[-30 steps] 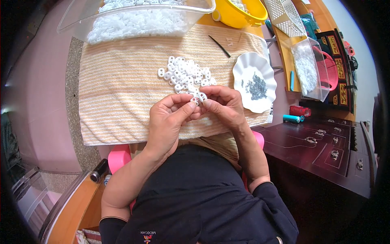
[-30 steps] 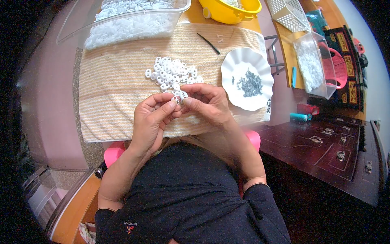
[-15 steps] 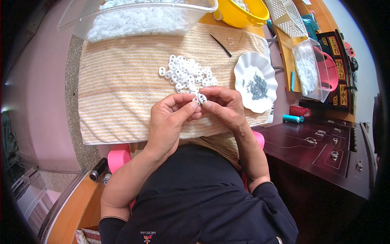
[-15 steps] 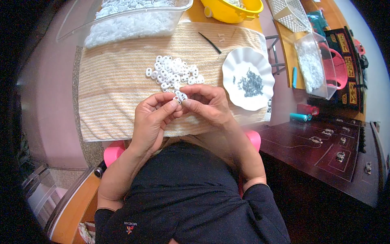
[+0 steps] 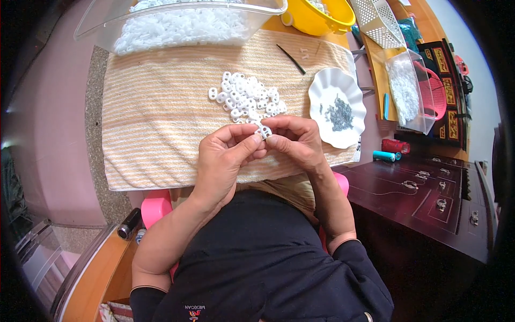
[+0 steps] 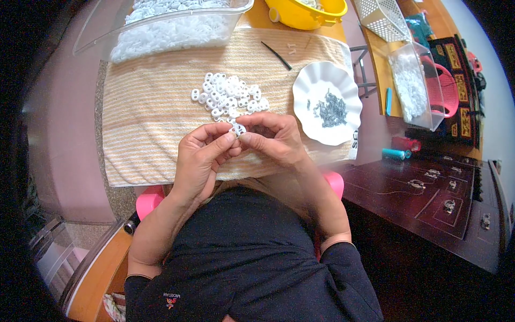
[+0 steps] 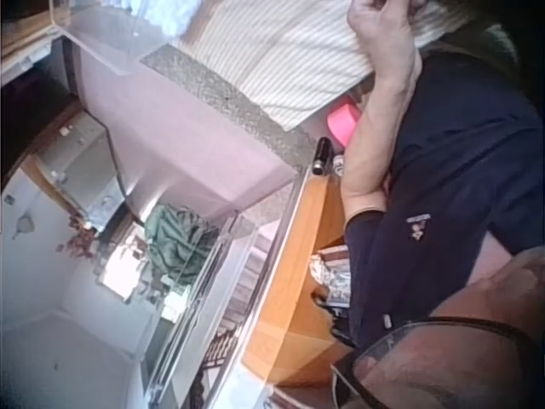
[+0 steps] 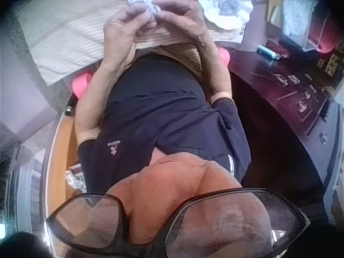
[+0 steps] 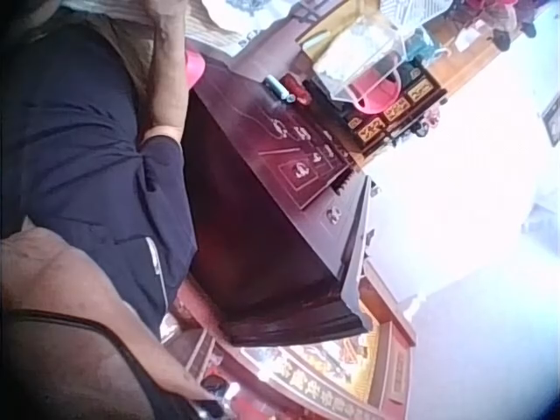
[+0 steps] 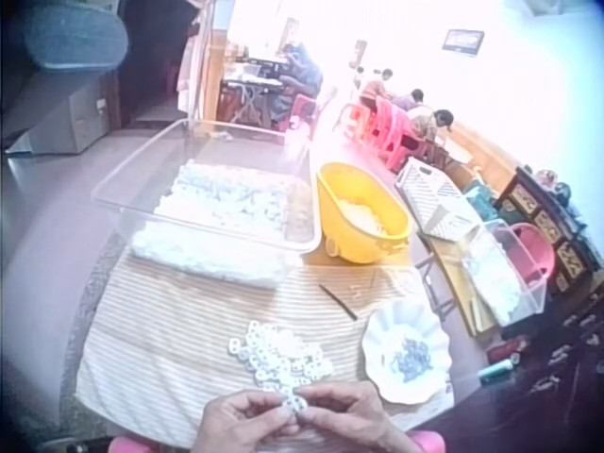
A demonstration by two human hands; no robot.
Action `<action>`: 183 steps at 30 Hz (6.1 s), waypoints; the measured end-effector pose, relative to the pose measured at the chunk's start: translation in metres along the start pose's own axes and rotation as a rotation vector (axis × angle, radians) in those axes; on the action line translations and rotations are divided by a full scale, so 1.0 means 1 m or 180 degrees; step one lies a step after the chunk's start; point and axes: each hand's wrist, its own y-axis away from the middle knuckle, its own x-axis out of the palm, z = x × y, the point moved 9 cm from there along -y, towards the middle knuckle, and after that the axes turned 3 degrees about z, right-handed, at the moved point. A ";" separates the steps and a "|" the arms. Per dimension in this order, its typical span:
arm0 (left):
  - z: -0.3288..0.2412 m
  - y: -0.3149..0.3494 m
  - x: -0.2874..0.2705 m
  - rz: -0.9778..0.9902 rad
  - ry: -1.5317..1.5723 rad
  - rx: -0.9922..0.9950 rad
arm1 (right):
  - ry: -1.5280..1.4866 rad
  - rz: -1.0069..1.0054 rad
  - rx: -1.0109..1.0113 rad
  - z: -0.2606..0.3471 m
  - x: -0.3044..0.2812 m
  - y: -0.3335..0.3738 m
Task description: Assembling small plastic hardware components by inserting metal pins into them.
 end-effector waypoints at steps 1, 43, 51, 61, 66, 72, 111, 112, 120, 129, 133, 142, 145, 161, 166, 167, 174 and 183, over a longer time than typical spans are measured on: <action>0.000 0.000 0.000 0.0000 -0.0012 0.0003 | -0.0035 0.0014 -0.0024 0.000 0.000 0.000; 0.009 0.002 0.004 0.0168 0.0461 -0.0330 | -0.0327 0.0007 -0.0055 0.000 0.001 0.002; 0.007 0.001 0.012 0.0432 0.0495 -0.0458 | -0.0601 0.0233 -0.0465 0.011 0.008 -0.002; 0.008 0.005 0.021 0.0732 0.0487 -0.0455 | -0.0666 0.0232 -0.0418 0.015 0.010 0.002; 0.008 0.009 0.024 0.0738 0.0411 -0.0439 | -0.0698 0.0291 -0.0453 0.016 0.008 0.005; 0.007 0.012 0.029 0.0847 0.0341 -0.0402 | -0.0630 0.0371 -0.0563 0.021 0.009 0.007; -0.001 0.008 0.028 0.0736 0.0035 -0.0159 | 0.1830 -0.1583 -0.1661 0.157 -0.078 -0.010; -0.002 0.008 0.027 0.0712 0.0018 -0.0120 | 0.2161 -0.1718 -0.1702 0.173 -0.085 -0.019; -0.005 0.002 0.018 0.0486 0.0009 0.0057 | 0.3197 -0.2116 -0.2136 0.215 -0.140 -0.073; -0.018 -0.001 0.001 0.0069 0.0169 0.0245 | 0.2979 -0.0546 -0.0736 0.116 -0.056 -0.041; -0.018 -0.002 -0.001 0.0004 0.0173 0.0269 | 0.3386 -0.0347 -0.0228 0.085 -0.029 -0.022; -0.018 0.001 -0.001 0.0003 0.0137 0.0325 | 0.4244 0.0225 -0.0462 0.055 0.003 -0.001; -0.017 0.000 -0.001 0.0019 0.0126 0.0333 | 0.4247 0.0223 -0.0319 0.048 0.004 0.000; -0.016 0.000 -0.001 0.0037 0.0094 0.0279 | 0.4027 -0.0016 -0.0775 0.049 0.007 0.008; -0.019 0.003 0.007 0.0126 -0.0359 0.0429 | 0.3252 -0.0194 -0.1019 0.061 0.009 0.015; -0.021 0.003 0.011 0.0165 -0.0532 0.0516 | 0.2962 -0.0118 -0.0884 0.061 0.012 0.015; -0.016 0.008 0.025 0.0545 -0.1163 0.0390 | 0.1732 0.0033 -0.0491 0.047 0.013 0.020; -0.013 0.006 0.019 0.0486 -0.0847 0.0367 | 0.1266 -0.0164 -0.0501 0.039 0.012 0.025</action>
